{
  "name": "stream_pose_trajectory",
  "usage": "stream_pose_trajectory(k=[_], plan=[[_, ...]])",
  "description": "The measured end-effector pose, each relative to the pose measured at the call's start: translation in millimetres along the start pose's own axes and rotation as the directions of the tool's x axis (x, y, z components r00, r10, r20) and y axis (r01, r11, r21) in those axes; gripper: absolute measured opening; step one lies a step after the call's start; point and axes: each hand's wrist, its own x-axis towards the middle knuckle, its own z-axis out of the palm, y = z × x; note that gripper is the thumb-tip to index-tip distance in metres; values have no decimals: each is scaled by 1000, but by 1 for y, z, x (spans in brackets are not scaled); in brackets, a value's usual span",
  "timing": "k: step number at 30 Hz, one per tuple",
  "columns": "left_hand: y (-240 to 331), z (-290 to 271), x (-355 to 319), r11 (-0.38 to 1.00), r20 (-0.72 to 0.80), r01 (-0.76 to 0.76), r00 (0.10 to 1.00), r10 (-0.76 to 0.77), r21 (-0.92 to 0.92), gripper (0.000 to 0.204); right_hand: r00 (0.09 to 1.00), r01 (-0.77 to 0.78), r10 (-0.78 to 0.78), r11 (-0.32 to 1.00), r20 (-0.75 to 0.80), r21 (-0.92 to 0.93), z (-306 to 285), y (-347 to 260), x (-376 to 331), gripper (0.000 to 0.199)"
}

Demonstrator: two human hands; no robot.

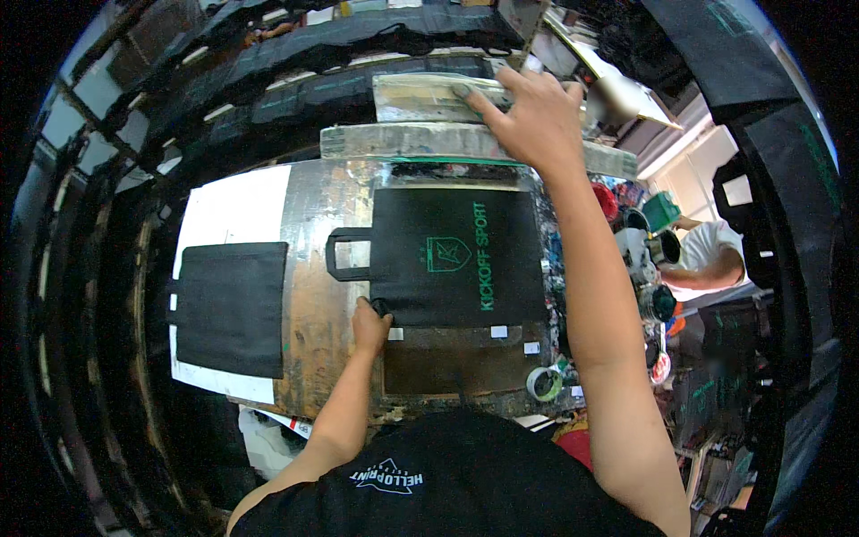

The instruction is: The person is screen printing a design onto black tote bags. They place a bag on a printing station, lower a screen, and drag a squeegee across the mesh to apply green ink before lifting the frame.

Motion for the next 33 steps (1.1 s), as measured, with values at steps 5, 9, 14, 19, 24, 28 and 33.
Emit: stream_pose_trajectory(k=[5,9,14,19,24,28,33], plan=[[-18,7,5,990,-105,-133,986,128,-46,52,999,-10,9,1000,32,27,-5,-5,1,62],[-22,8,11,950,-246,-214,957,156,-229,36,1000,1,-1,999,10,46,-6,-6,-1,60],[37,-84,61,704,-148,-301,951,271,-643,35,1000,23,-23,1000,0,7,-6,-7,-2,56],[11,-188,89,733,-3,-133,984,176,-668,51,999,10,-11,999,30,36,-13,-10,-12,57],[-41,-268,127,886,-100,-181,983,153,-427,50,999,-9,9,1000,46,7,-21,-12,-23,49],[-90,-316,183,976,-403,-68,915,-22,-209,65,1000,8,-8,1000,21,7,-21,-15,-23,47],[-172,-277,161,998,-675,-51,737,15,-33,92,998,46,-45,998,-39,30,-20,-22,-26,46]])
